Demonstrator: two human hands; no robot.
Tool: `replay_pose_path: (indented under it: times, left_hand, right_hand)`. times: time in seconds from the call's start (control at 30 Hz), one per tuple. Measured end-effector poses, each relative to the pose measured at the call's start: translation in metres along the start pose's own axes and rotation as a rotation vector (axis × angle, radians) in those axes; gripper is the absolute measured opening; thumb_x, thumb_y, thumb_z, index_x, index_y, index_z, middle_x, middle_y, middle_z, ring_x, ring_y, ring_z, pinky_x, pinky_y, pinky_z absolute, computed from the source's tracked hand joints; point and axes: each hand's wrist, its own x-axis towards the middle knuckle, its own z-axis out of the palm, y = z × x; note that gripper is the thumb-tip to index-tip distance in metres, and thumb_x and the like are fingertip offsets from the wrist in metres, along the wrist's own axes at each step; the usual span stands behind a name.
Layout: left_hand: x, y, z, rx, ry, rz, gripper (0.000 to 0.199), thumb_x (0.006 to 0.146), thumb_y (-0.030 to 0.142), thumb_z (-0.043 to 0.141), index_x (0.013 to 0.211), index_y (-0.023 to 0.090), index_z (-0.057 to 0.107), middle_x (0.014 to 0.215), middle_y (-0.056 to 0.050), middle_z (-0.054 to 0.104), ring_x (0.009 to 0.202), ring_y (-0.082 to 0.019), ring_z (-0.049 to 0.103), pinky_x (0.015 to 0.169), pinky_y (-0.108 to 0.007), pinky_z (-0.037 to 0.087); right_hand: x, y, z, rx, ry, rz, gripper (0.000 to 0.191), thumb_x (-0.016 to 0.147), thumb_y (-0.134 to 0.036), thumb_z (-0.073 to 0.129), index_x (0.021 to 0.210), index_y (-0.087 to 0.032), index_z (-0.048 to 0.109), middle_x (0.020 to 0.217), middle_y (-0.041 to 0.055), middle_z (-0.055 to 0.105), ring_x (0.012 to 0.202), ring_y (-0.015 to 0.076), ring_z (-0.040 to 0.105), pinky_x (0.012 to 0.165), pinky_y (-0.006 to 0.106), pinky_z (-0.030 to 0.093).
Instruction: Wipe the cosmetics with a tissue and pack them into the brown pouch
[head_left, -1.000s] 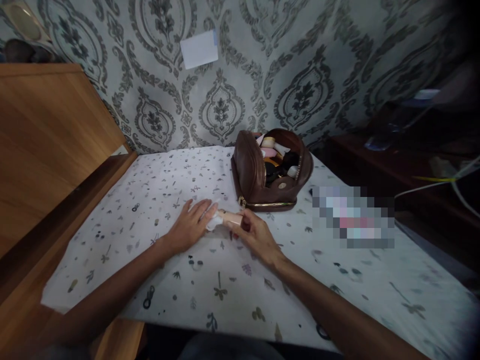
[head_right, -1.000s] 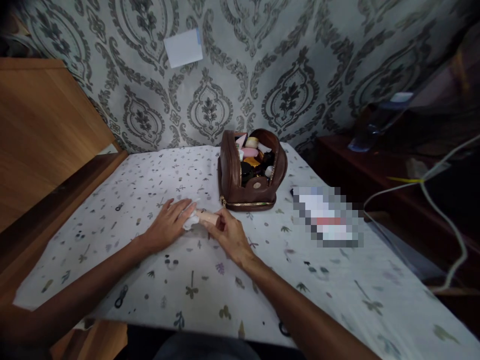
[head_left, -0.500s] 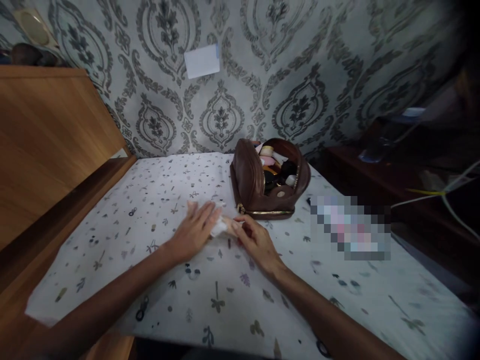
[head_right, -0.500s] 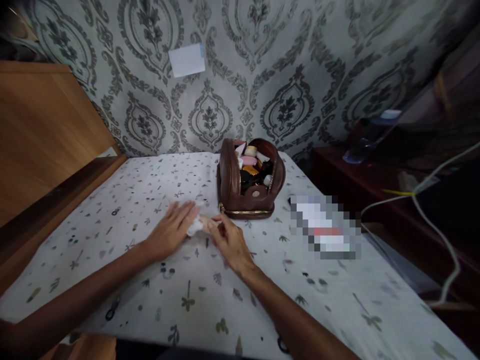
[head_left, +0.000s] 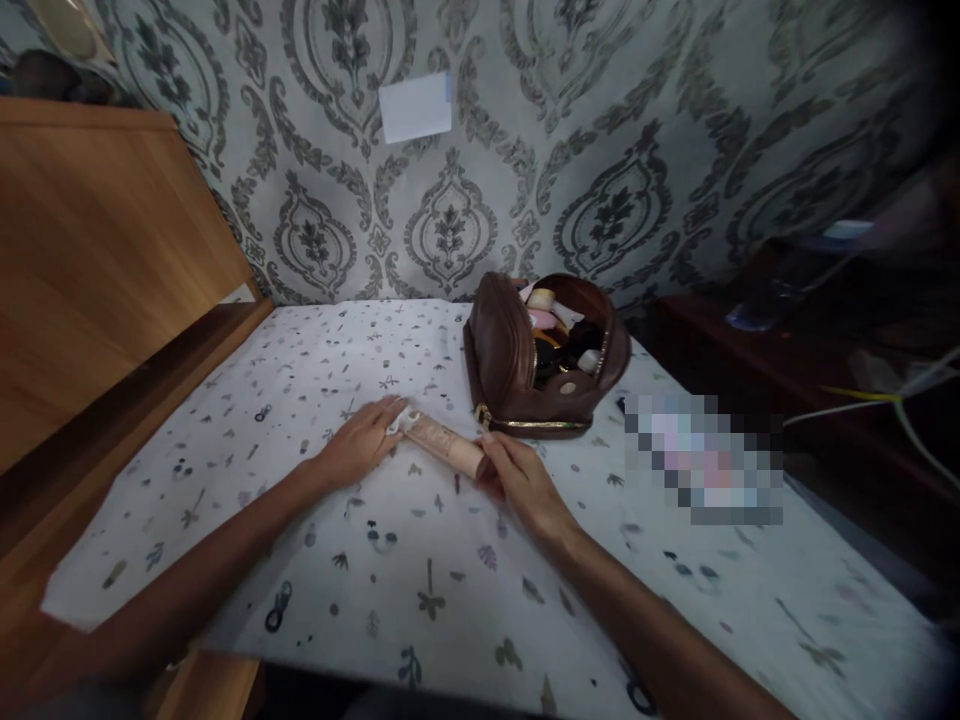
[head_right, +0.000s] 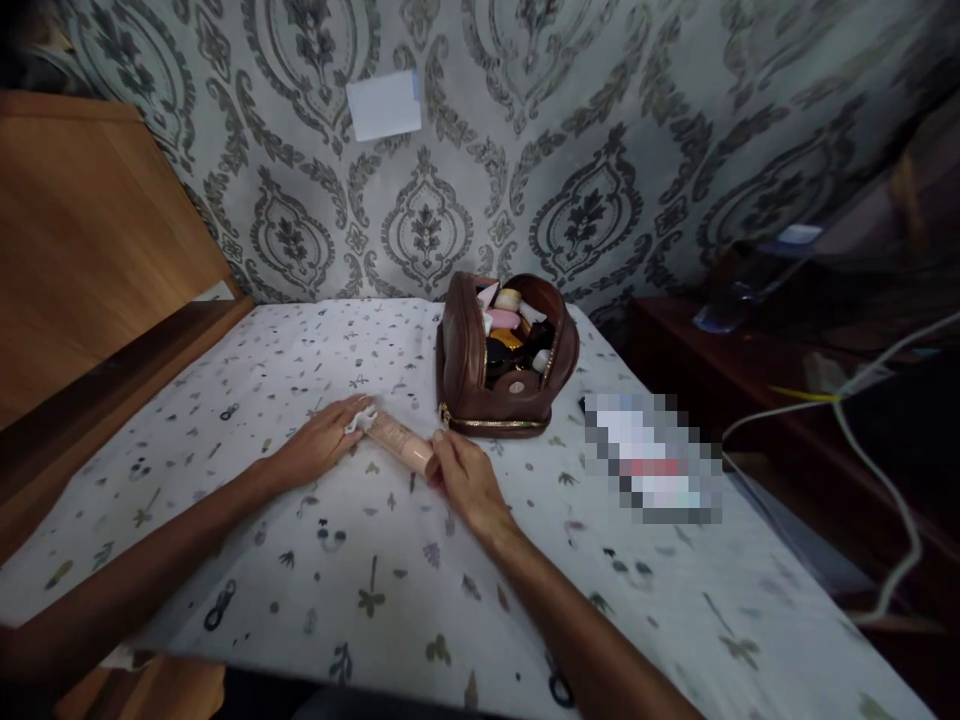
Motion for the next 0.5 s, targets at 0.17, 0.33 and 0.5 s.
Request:
replay_pose_path:
  times: [0.17, 0.33, 0.5]
  left_hand:
    - [0.0, 0.013, -0.002, -0.061, 0.022, -0.001, 0.058, 0.103, 0.048, 0.026, 0.153, 0.02, 0.03, 0.158, -0.014, 0.038, 0.145, -0.026, 0.037, 0.119, -0.045, 0.033]
    - [0.003, 0.062, 0.0, -0.054, 0.104, 0.29, 0.048, 0.103, 0.042, 0.032, 0.143, 0.018, 0.042, 0.147, -0.015, 0.05, 0.142, -0.025, 0.041, 0.12, -0.048, 0.029]
    - [0.017, 0.066, 0.001, -0.025, 0.134, 0.321, 0.039, 0.102, 0.038, 0.036, 0.128, 0.015, 0.054, 0.119, -0.014, 0.064, 0.119, -0.025, 0.056, 0.116, -0.051, 0.032]
  right_hand:
    - [-0.003, -0.004, 0.001, -0.105, 0.033, -0.092, 0.028, 0.08, -0.044, 0.061, 0.096, -0.02, 0.063, 0.069, -0.001, 0.064, 0.061, 0.0153, 0.056, 0.056, 0.025, 0.042]
    - [-0.003, 0.004, 0.01, -0.175, 0.08, -0.213, 0.019, 0.073, -0.031, 0.064, 0.089, -0.021, 0.061, 0.075, -0.0006, 0.064, 0.064, 0.0153, 0.056, 0.059, 0.026, 0.044]
    - [-0.007, 0.003, 0.011, -0.273, 0.104, -0.275, 0.017, 0.075, -0.03, 0.062, 0.09, -0.021, 0.06, 0.077, 0.0004, 0.064, 0.064, 0.0157, 0.056, 0.061, 0.027, 0.045]
